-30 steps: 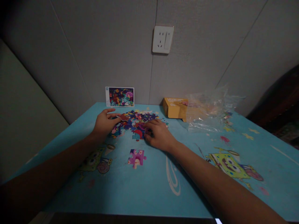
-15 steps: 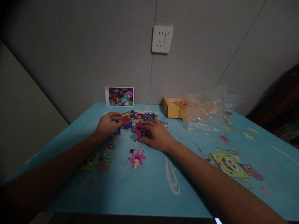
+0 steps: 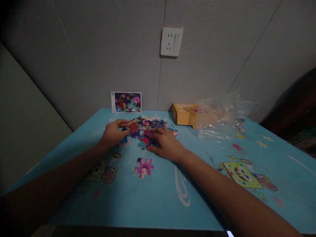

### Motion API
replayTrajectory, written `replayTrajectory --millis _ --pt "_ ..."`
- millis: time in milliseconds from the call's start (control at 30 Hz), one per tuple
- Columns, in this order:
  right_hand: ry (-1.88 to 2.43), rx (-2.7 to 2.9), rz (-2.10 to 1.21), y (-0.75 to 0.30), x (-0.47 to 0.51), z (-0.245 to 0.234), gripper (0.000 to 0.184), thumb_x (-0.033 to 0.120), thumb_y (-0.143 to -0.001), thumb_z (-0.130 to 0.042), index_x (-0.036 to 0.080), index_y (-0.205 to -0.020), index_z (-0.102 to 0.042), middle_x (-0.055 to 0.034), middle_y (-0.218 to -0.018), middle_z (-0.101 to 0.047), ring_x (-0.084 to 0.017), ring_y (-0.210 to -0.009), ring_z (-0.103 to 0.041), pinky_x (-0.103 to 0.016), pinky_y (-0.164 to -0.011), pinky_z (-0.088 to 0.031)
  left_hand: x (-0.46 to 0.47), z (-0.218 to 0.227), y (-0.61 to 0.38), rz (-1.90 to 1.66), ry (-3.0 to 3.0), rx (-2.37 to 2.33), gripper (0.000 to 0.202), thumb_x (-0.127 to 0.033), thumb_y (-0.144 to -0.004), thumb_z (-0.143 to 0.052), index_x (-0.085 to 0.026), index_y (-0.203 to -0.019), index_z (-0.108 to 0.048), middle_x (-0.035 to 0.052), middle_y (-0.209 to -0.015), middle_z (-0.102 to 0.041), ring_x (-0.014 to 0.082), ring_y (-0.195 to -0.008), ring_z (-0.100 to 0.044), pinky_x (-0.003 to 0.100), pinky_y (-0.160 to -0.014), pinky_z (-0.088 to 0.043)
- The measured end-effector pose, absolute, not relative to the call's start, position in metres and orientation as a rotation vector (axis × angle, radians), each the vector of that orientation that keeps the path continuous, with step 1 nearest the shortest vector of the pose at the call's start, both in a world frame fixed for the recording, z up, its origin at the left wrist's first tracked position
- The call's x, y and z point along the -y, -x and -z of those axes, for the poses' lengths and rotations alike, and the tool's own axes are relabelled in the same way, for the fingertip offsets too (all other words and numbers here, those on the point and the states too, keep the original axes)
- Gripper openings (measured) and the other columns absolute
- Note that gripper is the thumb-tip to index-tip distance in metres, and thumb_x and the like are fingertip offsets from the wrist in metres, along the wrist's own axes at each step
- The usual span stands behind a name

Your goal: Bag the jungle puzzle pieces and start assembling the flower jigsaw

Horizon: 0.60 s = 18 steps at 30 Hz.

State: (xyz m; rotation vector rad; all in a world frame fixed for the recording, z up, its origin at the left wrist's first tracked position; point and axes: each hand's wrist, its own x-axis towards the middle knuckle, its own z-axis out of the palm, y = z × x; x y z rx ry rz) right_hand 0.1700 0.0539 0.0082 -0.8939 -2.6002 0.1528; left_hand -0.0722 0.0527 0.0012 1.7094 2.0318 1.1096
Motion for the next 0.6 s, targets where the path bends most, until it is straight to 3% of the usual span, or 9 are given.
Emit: replayTrajectory --millis 167,367,600 --pt "0.946 2.502 -0.183 -0.169 -0.053 -0.009 0.035 0.04 -0.074 -0.074 0.014 -0.098 -0.068 -0.0147 -0.109 -0.062 -0.03 -0.103 -0.056 -0.048 -0.09 -0.046 -0.048 -0.005 0.068 -1.135 -1.885 -2.062 0.033 -0.029 -0.07 -0.071 -0.024 -0.103 -0.069 0.0066 -0.105 -0.072 0.0345 -0.115 -0.051 0.05 -0.097 -0.039" --pt "0.899 2.286 -0.149 -0.168 -0.051 -0.014 0.033 0.037 -0.073 -0.072 0.017 -0.099 -0.065 -0.0117 -0.101 -0.062 -0.029 -0.099 -0.057 -0.045 -0.086 -0.048 -0.043 -0.007 0.062 -1.254 -2.151 -1.474 0.03 -0.026 -0.078 -0.067 -0.019 -0.107 -0.065 0.004 -0.088 -0.074 0.0229 -0.095 -0.062 0.042 -0.098 -0.041" --pt "0.873 2.23 -0.146 -0.168 -0.052 -0.014 0.031 0.036 -0.076 -0.068 0.019 -0.101 -0.061 -0.0103 -0.096 -0.063 -0.026 -0.091 -0.059 -0.039 -0.079 -0.048 -0.037 -0.006 0.057 -1.164 -2.356 -1.102 0.038 -0.029 -0.072 -0.077 -0.019 -0.107 -0.067 0.0057 -0.093 -0.072 0.0232 -0.098 -0.06 0.04 -0.092 -0.045"
